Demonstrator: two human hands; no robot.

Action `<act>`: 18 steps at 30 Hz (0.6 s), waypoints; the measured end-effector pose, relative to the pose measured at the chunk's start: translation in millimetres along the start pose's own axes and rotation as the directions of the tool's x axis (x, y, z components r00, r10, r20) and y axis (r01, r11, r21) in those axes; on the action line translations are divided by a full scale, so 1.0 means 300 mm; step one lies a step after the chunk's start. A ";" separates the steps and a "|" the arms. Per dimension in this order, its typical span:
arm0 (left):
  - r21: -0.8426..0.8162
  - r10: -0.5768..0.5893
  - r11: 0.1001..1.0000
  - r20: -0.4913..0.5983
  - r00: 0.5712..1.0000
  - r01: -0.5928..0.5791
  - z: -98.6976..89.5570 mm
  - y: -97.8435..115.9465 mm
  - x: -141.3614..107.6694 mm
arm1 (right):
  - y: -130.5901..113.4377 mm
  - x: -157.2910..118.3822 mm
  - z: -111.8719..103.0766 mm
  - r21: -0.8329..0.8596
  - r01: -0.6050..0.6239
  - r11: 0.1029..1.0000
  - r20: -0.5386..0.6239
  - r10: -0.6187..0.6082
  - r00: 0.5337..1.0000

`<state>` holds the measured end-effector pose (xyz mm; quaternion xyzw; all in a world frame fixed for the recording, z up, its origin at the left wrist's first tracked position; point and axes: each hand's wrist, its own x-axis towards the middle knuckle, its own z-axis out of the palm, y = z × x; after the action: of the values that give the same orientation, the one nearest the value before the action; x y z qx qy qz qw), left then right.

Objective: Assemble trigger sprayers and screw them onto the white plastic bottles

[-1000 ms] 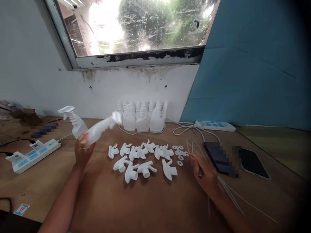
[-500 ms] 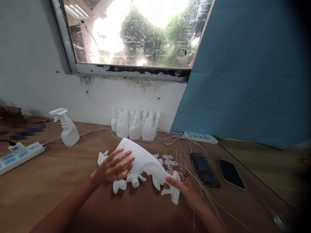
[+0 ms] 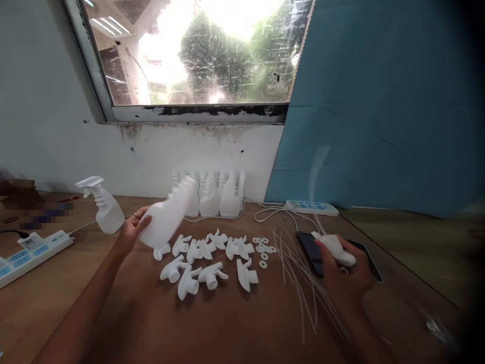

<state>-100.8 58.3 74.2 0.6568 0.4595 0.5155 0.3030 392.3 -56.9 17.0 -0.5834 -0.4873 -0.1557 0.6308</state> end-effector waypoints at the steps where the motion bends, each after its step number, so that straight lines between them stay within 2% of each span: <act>1: -0.033 0.008 0.999 -0.131 0.991 -0.012 -0.008 -0.052 0.039 | -0.009 0.008 0.008 -0.009 -0.066 0.998 -0.098 0.064 0.993; 2: -0.035 0.013 0.999 -0.235 0.972 -0.021 -0.011 -0.104 0.077 | -0.020 0.012 0.015 -0.020 -0.103 0.994 -0.150 0.099 0.984; 3: -0.004 -0.006 1.000 -0.308 0.951 0.005 -0.009 -0.153 0.114 | -0.031 0.012 0.023 -0.036 -0.111 0.993 -0.153 0.104 0.983; 5: 0.119 -0.100 0.979 -0.435 0.895 0.167 0.006 -0.239 0.176 | -0.041 0.004 0.033 -0.072 -0.048 0.996 -0.063 0.043 0.997; 7: 0.174 -0.165 0.943 -0.495 0.853 0.284 0.033 -0.304 0.222 | -0.039 -0.012 0.039 -0.124 0.046 0.991 0.007 -0.045 0.999; 9: 0.188 -0.203 0.921 -0.514 0.833 0.341 0.071 -0.345 0.255 | -0.029 -0.027 0.041 -0.154 0.128 0.980 0.065 -0.119 0.991; 14: 0.206 -0.231 0.895 -0.546 0.805 0.396 0.172 -0.373 0.310 | -0.016 -0.040 0.044 -0.171 0.232 0.958 0.150 -0.207 0.967; 18: 0.201 -0.235 0.889 -0.571 0.786 0.412 0.204 -0.359 0.325 | -0.022 -0.041 0.048 -0.171 0.229 0.958 0.190 -0.196 0.962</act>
<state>-69.1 194.8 1.7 0.4376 0.7083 0.5360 0.1398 375.0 -50.4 8.8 -0.5968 -0.5823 -0.2182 0.5072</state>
